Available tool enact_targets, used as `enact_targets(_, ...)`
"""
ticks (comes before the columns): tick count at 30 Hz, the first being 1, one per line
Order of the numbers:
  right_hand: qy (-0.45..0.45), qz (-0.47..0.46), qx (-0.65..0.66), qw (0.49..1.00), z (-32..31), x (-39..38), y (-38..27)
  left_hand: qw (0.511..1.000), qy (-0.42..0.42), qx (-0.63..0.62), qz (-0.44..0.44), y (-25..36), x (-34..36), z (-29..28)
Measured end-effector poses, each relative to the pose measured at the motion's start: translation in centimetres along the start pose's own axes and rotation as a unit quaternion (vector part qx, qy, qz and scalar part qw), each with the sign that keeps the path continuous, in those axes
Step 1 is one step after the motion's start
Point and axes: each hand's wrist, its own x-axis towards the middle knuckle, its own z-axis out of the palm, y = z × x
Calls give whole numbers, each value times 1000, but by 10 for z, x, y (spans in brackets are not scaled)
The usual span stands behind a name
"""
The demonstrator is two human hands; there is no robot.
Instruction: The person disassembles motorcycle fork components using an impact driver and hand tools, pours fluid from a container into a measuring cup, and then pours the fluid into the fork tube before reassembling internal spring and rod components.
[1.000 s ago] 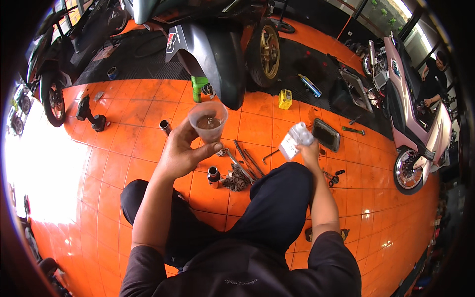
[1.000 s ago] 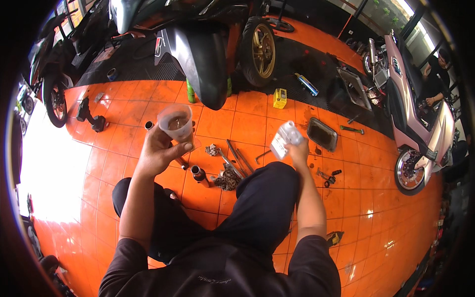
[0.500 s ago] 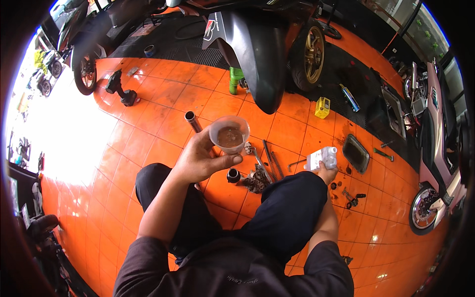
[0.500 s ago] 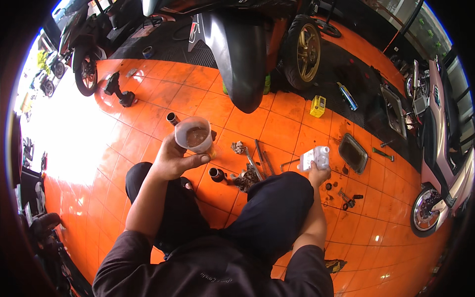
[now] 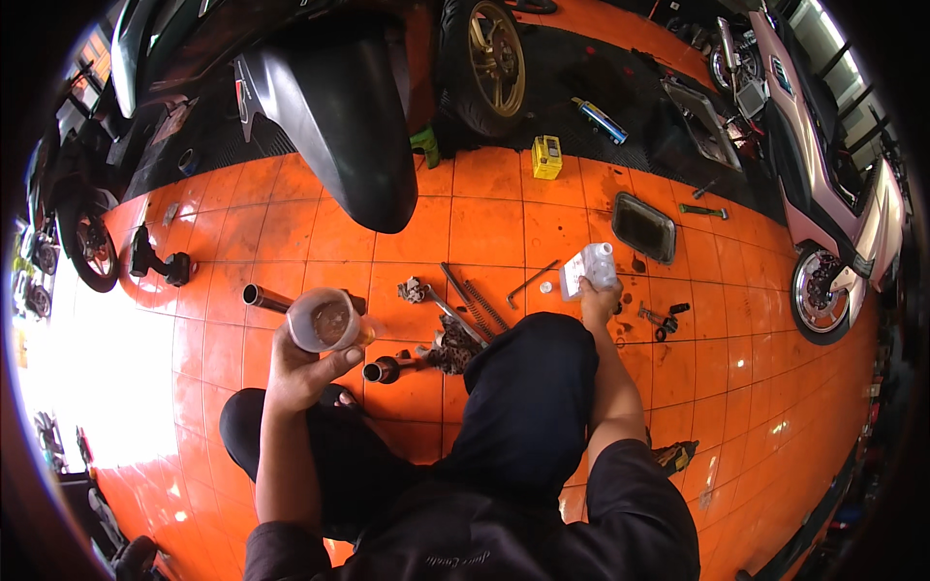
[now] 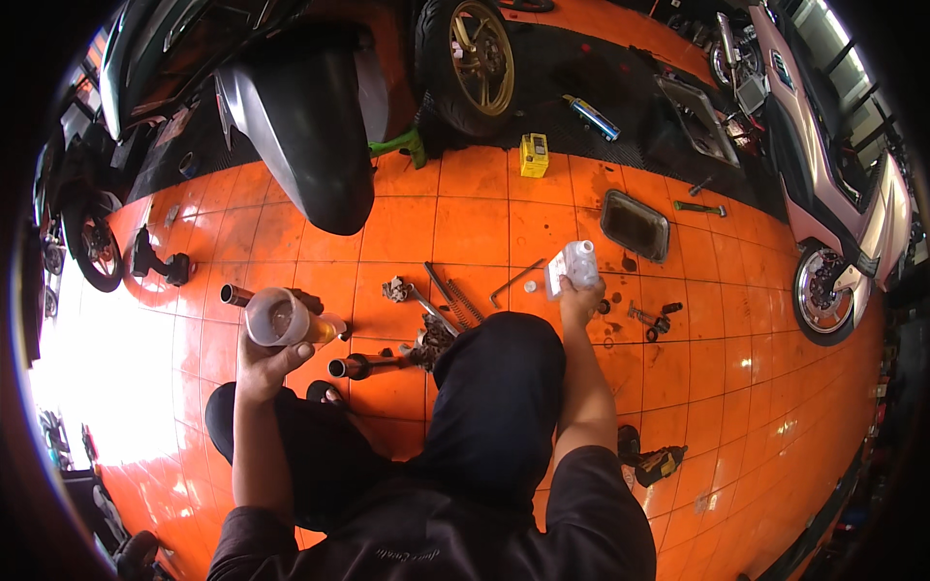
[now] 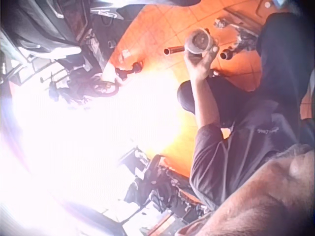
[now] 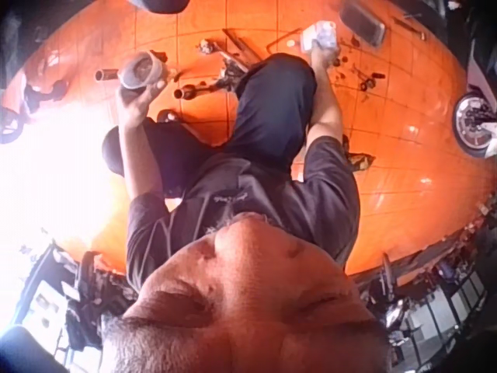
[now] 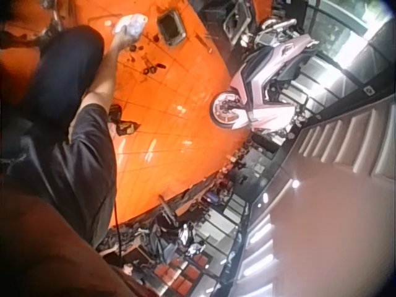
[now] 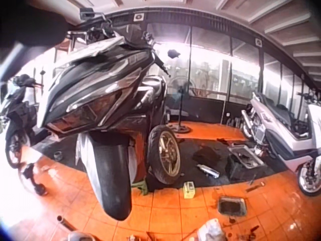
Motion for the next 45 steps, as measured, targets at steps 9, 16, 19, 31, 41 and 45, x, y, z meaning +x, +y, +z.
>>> enact_targets(9,-239,-86,227,940,-83,-99,-183,995,-76,65,-15,5,12,21)
enact_targets(16,-402,-439,77,800,-58,-248,-275,979,-123,124,106,3,-2,31)
enact_targets(19,-419,-380,135,814,-50,-252,-270,969,-133,160,136,6,-1,38)
enact_targets(31,-431,-431,-120,784,-34,-259,-239,868,-180,458,-66,-16,-34,-46)
enact_targets(41,-404,-477,-185,759,-30,-263,-250,870,-169,457,-74,-19,-40,-41)
enact_targets(45,-404,-486,-199,749,-30,-264,-249,851,-163,490,-99,-16,-44,-48)
